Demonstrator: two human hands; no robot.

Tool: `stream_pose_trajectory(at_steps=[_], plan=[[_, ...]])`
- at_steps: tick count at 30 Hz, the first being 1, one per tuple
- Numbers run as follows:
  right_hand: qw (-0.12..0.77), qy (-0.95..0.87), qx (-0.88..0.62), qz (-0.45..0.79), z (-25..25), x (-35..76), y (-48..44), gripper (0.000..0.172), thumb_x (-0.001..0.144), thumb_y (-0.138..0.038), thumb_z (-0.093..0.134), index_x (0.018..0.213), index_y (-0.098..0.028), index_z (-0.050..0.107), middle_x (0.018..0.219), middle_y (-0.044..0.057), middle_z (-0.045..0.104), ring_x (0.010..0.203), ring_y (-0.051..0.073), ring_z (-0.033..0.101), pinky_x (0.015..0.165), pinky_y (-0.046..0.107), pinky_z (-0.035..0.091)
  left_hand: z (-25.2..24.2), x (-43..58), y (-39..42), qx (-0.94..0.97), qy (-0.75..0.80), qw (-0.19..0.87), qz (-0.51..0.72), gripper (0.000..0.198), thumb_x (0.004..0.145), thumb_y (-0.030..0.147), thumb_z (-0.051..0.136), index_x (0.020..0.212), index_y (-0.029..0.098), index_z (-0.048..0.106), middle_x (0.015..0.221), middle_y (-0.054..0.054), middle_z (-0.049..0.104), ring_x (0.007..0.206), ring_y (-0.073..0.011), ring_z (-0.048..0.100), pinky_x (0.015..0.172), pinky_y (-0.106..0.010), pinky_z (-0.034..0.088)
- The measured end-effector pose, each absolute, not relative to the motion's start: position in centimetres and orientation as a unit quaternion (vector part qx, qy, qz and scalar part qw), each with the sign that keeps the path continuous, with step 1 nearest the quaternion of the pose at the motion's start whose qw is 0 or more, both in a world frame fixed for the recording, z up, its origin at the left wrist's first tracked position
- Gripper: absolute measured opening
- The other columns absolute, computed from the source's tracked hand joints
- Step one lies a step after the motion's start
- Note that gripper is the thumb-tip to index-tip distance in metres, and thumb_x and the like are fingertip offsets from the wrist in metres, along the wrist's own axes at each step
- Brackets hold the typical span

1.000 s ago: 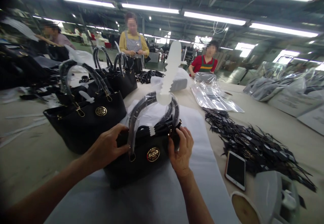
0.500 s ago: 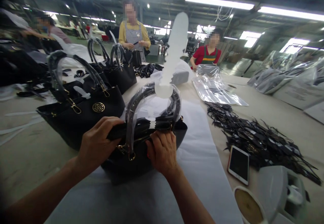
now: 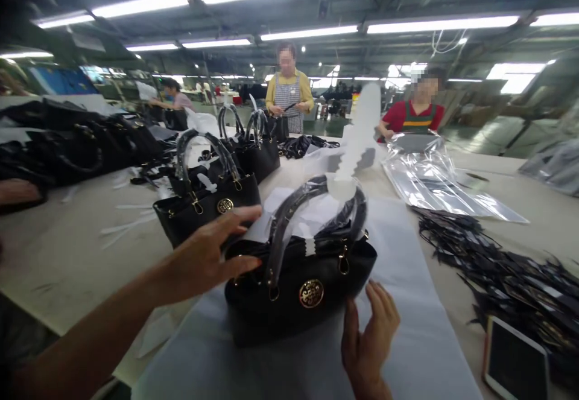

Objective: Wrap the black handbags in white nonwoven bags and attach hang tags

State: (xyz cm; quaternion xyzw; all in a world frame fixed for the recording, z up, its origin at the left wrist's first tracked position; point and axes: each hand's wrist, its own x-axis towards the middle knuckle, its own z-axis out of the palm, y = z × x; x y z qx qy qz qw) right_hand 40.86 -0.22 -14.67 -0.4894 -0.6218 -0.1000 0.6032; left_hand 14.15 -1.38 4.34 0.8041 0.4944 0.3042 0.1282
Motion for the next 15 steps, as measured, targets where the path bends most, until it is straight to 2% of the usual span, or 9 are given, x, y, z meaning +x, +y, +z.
stream_pose_trajectory(at_steps=[2,4,5,6,8,10,12,15], plan=[[0.613,-0.541,-0.574,-0.026,-17.1,41.9,-0.2,0.048,0.088,-0.036,0.051,0.133,-0.019,0.044,0.124,0.016,0.053,0.117,0.031,0.049,0.095,0.055,0.041,5.5,15.2,-0.8,0.763,0.503,0.103,0.392,0.071,0.073,0.044,0.067,0.134,0.019,0.039,0.137,-0.013,0.047,0.124,-0.0269,0.048,0.101,-0.044,0.043],[0.595,-0.514,-0.614,0.067,-19.8,42.5,0.0,0.048,0.090,-0.046,0.044,0.129,-0.018,0.046,0.120,0.016,0.056,0.108,0.029,0.055,0.089,0.053,0.046,6.5,17.2,0.4,0.741,0.495,0.098,0.444,0.081,0.063,0.044,0.074,0.133,0.021,0.039,0.135,-0.011,0.050,0.122,-0.0279,0.049,0.098,-0.044,0.045],[0.579,-0.524,-0.618,0.088,-21.0,42.7,0.1,0.047,0.090,-0.050,0.041,0.122,-0.018,0.053,0.112,0.015,0.060,0.101,0.028,0.059,0.085,0.051,0.049,7.0,18.3,1.1,0.733,0.487,0.107,0.462,0.082,0.060,0.041,0.076,0.131,0.020,0.042,0.128,-0.009,0.056,0.118,-0.0271,0.053,0.094,-0.042,0.047],[0.569,-0.531,-0.621,0.098,-22.1,42.7,0.2,0.046,0.088,-0.053,0.042,0.113,-0.018,0.059,0.106,0.012,0.064,0.097,0.027,0.061,0.083,0.049,0.051,7.4,19.5,1.8,0.730,0.478,0.128,0.471,0.076,0.057,0.037,0.077,0.125,0.019,0.048,0.117,-0.008,0.062,0.108,-0.0253,0.058,0.088,-0.039,0.050],[0.562,-0.534,-0.623,0.107,-23.5,42.5,0.4,0.044,0.088,-0.054,0.042,0.106,-0.020,0.064,0.102,0.010,0.068,0.095,0.024,0.063,0.084,0.046,0.052,8.1,21.6,3.0,0.731,0.450,0.204,0.471,0.046,0.060,0.029,0.074,0.102,0.015,0.061,0.084,-0.002,0.067,0.078,-0.0178,0.064,0.068,-0.030,0.051],[0.565,-0.528,-0.623,0.114,-24.0,42.2,0.5,0.041,0.089,-0.051,0.041,0.108,-0.022,0.064,0.104,0.008,0.069,0.097,0.022,0.064,0.086,0.043,0.053,8.8,23.1,3.9,0.723,0.418,0.287,0.470,0.018,0.065,0.023,0.069,0.079,0.013,0.063,0.057,0.003,0.057,0.050,-0.0087,0.051,0.048,-0.023,0.039],[0.575,-0.518,-0.621,0.125,-24.1,42.0,0.6,0.039,0.090,-0.048,0.043,0.111,-0.023,0.064,0.106,0.007,0.069,0.099,0.021,0.064,0.087,0.041,0.053,9.7,23.8,4.7,0.692,0.397,0.342,0.497,0.008,0.065,0.017,0.067,0.069,0.013,0.061,0.045,0.006,0.046,0.038,-0.0039,0.036,0.039,-0.021,0.024],[0.594,-0.494,-0.617,0.148,-23.9,42.0,0.6,0.038,0.089,-0.047,0.045,0.113,-0.024,0.063,0.109,0.007,0.068,0.101,0.021,0.064,0.089,0.042,0.052,11.1,24.5,5.4,0.654,0.366,0.358,0.556,0.008,0.060,0.011,0.067,0.063,0.013,0.059,0.039,0.008,0.040,0.034,-0.0027,0.029,0.038,-0.023,0.017]])
